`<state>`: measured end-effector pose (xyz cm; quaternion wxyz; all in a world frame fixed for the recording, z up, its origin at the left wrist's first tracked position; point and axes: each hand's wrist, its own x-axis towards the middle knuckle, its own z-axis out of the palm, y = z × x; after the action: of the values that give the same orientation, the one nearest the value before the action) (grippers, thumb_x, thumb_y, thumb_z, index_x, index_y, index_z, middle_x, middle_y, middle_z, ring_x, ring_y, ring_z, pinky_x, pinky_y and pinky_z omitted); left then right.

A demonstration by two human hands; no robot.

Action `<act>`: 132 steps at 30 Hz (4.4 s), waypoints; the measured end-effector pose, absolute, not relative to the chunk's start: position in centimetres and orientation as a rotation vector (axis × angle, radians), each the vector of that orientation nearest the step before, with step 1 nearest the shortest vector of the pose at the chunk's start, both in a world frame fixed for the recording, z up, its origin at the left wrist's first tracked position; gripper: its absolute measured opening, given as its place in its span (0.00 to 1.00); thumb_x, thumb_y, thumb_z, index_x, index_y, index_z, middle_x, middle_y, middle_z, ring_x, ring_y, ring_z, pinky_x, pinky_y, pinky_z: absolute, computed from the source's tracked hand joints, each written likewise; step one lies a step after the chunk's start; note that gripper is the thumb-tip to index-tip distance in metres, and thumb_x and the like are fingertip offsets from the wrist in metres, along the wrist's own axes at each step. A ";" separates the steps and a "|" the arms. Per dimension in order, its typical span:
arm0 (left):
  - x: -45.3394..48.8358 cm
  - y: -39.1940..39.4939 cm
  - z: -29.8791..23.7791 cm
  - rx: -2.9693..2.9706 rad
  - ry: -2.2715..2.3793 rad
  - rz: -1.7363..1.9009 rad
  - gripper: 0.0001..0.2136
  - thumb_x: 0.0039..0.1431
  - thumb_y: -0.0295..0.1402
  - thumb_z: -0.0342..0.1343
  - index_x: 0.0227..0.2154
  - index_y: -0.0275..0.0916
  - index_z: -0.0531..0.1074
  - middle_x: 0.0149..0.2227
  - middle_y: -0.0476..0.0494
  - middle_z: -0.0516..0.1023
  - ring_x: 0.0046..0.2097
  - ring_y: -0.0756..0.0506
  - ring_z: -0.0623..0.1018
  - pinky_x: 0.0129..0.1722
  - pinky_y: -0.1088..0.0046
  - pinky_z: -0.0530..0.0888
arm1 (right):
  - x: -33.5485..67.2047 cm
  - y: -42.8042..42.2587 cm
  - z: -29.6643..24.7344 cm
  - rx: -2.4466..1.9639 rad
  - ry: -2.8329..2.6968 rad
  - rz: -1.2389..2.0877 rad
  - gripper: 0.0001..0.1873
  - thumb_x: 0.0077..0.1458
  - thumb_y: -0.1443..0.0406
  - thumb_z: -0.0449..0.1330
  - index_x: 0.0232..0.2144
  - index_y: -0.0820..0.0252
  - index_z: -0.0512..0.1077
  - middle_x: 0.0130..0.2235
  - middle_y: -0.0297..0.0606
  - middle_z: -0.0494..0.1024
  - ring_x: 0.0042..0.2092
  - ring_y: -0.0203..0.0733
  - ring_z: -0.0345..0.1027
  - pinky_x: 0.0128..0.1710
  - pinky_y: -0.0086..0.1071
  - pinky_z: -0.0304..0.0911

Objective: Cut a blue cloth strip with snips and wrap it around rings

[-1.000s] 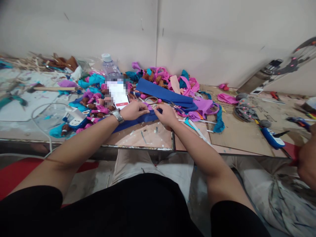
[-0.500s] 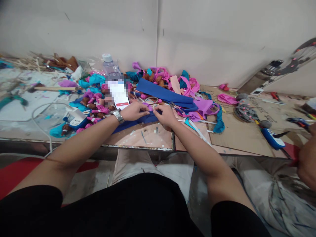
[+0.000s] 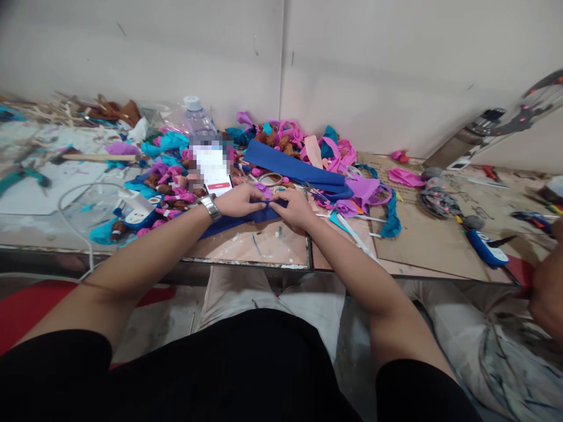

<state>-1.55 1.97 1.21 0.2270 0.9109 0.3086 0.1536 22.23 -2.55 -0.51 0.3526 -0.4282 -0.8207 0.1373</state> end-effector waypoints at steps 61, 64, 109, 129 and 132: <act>-1.3 3.1 0.2 2.065 0.774 0.547 0.19 0.62 0.48 0.59 0.27 0.35 0.79 0.26 0.49 0.73 0.29 0.50 0.66 0.32 0.72 0.61 | 22.3 -2.4 -1.0 -0.901 -2.090 0.267 0.08 0.62 0.62 0.67 0.41 0.53 0.86 0.40 0.38 0.89 0.42 0.49 0.82 0.47 0.41 0.72; -1.3 3.2 0.1 2.093 0.778 0.545 0.19 0.63 0.47 0.58 0.27 0.35 0.79 0.26 0.49 0.72 0.29 0.50 0.66 0.32 0.72 0.61 | 22.3 -2.4 -0.9 -0.906 -2.097 0.254 0.08 0.62 0.61 0.67 0.40 0.54 0.86 0.40 0.39 0.89 0.42 0.49 0.81 0.47 0.41 0.72; -1.0 1.3 1.4 2.479 0.711 0.669 0.18 0.70 0.43 0.53 0.29 0.36 0.76 0.26 0.48 0.76 0.28 0.49 0.71 0.32 0.71 0.62 | 22.1 -2.6 -0.8 -1.006 -2.077 0.351 0.10 0.64 0.58 0.64 0.37 0.58 0.81 0.39 0.39 0.85 0.42 0.47 0.77 0.48 0.39 0.69; -1.0 1.3 1.1 2.727 0.751 0.693 0.14 0.70 0.38 0.53 0.34 0.37 0.81 0.31 0.41 0.82 0.32 0.44 0.75 0.34 0.68 0.62 | 22.4 -1.9 -1.3 -1.025 -2.072 0.479 0.10 0.62 0.58 0.64 0.37 0.57 0.82 0.39 0.39 0.86 0.42 0.49 0.78 0.46 0.40 0.70; -0.9 1.2 1.0 2.750 0.746 0.689 0.15 0.71 0.38 0.52 0.35 0.38 0.81 0.32 0.40 0.83 0.33 0.44 0.75 0.34 0.68 0.62 | 22.4 -1.9 -1.2 -1.022 -2.058 0.494 0.11 0.61 0.58 0.63 0.37 0.57 0.82 0.38 0.38 0.86 0.41 0.48 0.78 0.46 0.39 0.70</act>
<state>-0.94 1.21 1.02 0.1048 0.9329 0.2530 0.2338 22.36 -1.90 -1.21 0.3856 -0.4012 -0.8079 0.1939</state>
